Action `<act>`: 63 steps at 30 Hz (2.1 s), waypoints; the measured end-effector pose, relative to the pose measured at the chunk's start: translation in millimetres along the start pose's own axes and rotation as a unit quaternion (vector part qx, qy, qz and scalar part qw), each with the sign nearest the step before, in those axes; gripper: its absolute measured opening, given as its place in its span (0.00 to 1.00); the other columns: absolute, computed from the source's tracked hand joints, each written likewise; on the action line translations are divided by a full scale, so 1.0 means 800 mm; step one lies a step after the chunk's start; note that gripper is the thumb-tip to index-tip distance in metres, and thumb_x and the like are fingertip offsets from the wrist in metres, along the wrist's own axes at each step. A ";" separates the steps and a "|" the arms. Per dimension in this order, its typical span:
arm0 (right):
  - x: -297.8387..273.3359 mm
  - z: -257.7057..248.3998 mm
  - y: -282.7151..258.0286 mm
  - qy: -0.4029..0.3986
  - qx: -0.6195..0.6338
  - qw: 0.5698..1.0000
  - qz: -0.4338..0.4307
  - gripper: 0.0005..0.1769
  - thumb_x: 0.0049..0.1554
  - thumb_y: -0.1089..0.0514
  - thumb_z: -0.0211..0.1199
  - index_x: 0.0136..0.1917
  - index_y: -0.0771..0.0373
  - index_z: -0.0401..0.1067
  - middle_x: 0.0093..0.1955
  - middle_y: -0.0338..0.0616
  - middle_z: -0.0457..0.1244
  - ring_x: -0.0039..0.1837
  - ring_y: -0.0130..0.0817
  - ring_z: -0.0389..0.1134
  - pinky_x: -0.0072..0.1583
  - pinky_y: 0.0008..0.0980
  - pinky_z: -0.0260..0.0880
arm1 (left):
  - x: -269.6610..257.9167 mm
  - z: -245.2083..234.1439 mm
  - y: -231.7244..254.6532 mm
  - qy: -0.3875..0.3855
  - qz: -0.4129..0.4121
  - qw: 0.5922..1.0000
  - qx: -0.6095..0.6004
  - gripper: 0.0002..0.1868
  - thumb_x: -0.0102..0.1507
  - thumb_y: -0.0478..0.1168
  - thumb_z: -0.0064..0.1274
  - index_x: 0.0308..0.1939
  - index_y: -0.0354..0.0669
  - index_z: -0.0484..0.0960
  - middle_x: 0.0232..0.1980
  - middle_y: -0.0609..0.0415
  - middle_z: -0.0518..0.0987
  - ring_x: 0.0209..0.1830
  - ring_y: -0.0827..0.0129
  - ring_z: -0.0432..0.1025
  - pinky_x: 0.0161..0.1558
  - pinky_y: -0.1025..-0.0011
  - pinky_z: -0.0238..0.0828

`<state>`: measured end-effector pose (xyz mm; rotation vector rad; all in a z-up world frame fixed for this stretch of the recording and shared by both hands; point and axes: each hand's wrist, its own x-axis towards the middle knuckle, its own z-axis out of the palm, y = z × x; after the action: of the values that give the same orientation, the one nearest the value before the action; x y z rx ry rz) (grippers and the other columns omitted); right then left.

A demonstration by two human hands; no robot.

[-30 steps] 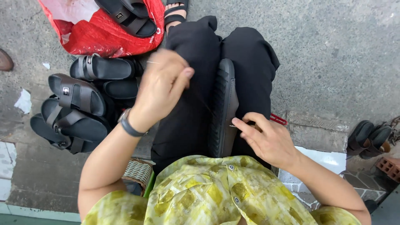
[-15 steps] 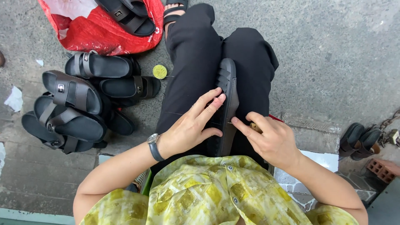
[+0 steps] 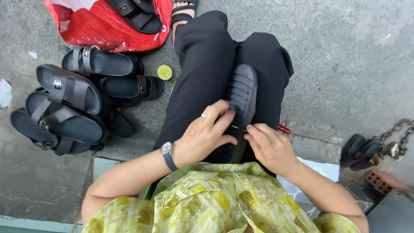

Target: Hand-sewing the sole of a black sandal using a needle and thread.

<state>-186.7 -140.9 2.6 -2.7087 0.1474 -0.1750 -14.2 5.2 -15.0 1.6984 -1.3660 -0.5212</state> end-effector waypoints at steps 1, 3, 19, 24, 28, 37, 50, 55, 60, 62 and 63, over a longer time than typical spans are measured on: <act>-0.001 -0.003 -0.001 0.009 0.036 0.999 0.022 0.12 0.56 0.59 0.59 0.54 0.64 0.69 0.43 0.43 0.63 0.38 0.42 0.68 0.33 0.34 0.67 | -0.008 0.002 0.002 0.025 0.021 0.999 0.043 0.26 0.54 0.45 0.63 0.47 0.36 0.69 0.53 0.43 0.66 0.47 0.55 0.68 0.39 0.69 0.72; -0.007 0.001 0.001 0.016 0.072 0.996 0.042 0.14 0.55 0.59 0.61 0.55 0.65 0.70 0.43 0.46 0.64 0.37 0.44 0.68 0.32 0.36 0.68 | -0.014 -0.007 0.014 0.052 0.039 0.994 0.086 0.11 0.57 0.42 0.61 0.29 0.40 0.75 0.43 0.51 0.68 0.33 0.63 0.70 0.25 0.76 0.70; 0.002 -0.098 0.015 -0.142 -0.167 0.974 -0.051 0.17 0.55 0.62 0.56 0.57 0.46 0.67 0.44 0.35 0.60 0.27 0.27 0.52 0.29 0.25 0.54 | 0.013 0.009 0.026 -0.026 -0.051 0.996 -0.070 0.11 0.62 0.36 0.52 0.47 0.45 0.71 0.32 0.57 0.64 0.26 0.62 0.66 0.19 0.72 0.62; 0.005 -0.080 0.010 -0.144 0.008 0.990 -0.009 0.19 0.57 0.56 0.43 0.60 0.46 0.65 0.50 0.39 0.56 0.29 0.42 0.67 0.32 0.39 0.70 | 0.012 0.017 0.025 0.052 0.105 0.992 0.037 0.06 0.64 0.35 0.47 0.38 0.41 0.80 0.28 0.59 0.63 0.26 0.70 0.63 0.21 0.80 0.60; 0.001 -0.044 0.016 -0.085 0.020 0.996 0.005 0.11 0.57 0.56 0.51 0.52 0.52 0.70 0.46 0.33 0.59 0.31 0.32 0.66 0.34 0.28 0.68 | 0.007 0.004 0.028 0.117 0.164 0.979 0.041 0.06 0.62 0.31 0.53 0.29 0.40 0.77 0.27 0.57 0.62 0.21 0.70 0.60 0.23 0.80 0.61; 0.002 -0.041 0.013 -0.034 -0.022 0.999 -0.002 0.11 0.57 0.58 0.52 0.52 0.55 0.72 0.42 0.34 0.60 0.33 0.32 0.66 0.36 0.27 0.69 | 0.008 0.016 0.032 0.161 0.153 0.975 0.006 0.06 0.59 0.33 0.57 0.27 0.38 0.77 0.26 0.52 0.67 0.18 0.66 0.63 0.21 0.75 0.64; 0.007 -0.055 -0.007 0.035 0.585 0.789 0.187 0.06 0.51 0.64 0.56 0.40 0.60 0.74 0.23 0.33 0.57 0.21 0.17 0.58 0.20 0.19 0.57 | 0.000 0.015 0.034 0.173 0.192 0.963 0.072 0.06 0.59 0.32 0.56 0.28 0.38 0.76 0.27 0.51 0.66 0.19 0.67 0.61 0.23 0.76 0.62; -0.012 -0.082 0.015 0.224 0.583 0.761 0.175 0.13 0.65 0.56 0.44 0.62 0.52 0.64 0.38 0.38 0.60 0.26 0.25 0.53 0.26 0.23 0.54 | 0.004 0.010 0.034 0.130 0.180 0.972 0.073 0.08 0.60 0.35 0.59 0.30 0.38 0.76 0.29 0.53 0.67 0.21 0.68 0.60 0.23 0.75 0.61; 0.001 -0.041 0.006 0.021 0.133 0.990 0.051 0.11 0.54 0.62 0.58 0.51 0.58 0.74 0.42 0.42 0.66 0.33 0.36 0.68 0.35 0.31 0.70 | 0.008 0.015 0.039 0.153 0.159 0.973 0.065 0.07 0.58 0.34 0.59 0.27 0.38 0.75 0.25 0.54 0.65 0.18 0.67 0.61 0.21 0.75 0.62; -0.011 -0.028 0.011 -0.040 -0.006 0.999 -0.003 0.11 0.58 0.56 0.49 0.51 0.55 0.70 0.43 0.37 0.61 0.36 0.34 0.65 0.34 0.31 0.66 | 0.006 0.017 0.039 0.155 0.155 0.973 0.068 0.08 0.57 0.35 0.59 0.28 0.39 0.76 0.25 0.54 0.65 0.18 0.67 0.62 0.22 0.75 0.61; -0.007 -0.031 0.010 -0.039 -0.006 0.999 -0.002 0.11 0.58 0.56 0.49 0.51 0.55 0.70 0.43 0.37 0.61 0.36 0.34 0.65 0.34 0.31 0.66 | 0.003 0.017 0.038 0.154 0.156 0.973 0.068 0.08 0.57 0.35 0.59 0.28 0.39 0.76 0.25 0.54 0.65 0.18 0.67 0.62 0.22 0.75 0.61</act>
<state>-196.6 -157.7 20.9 -2.7236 0.1213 -0.0686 -41.2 -2.8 3.6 1.5519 -1.4246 0.0157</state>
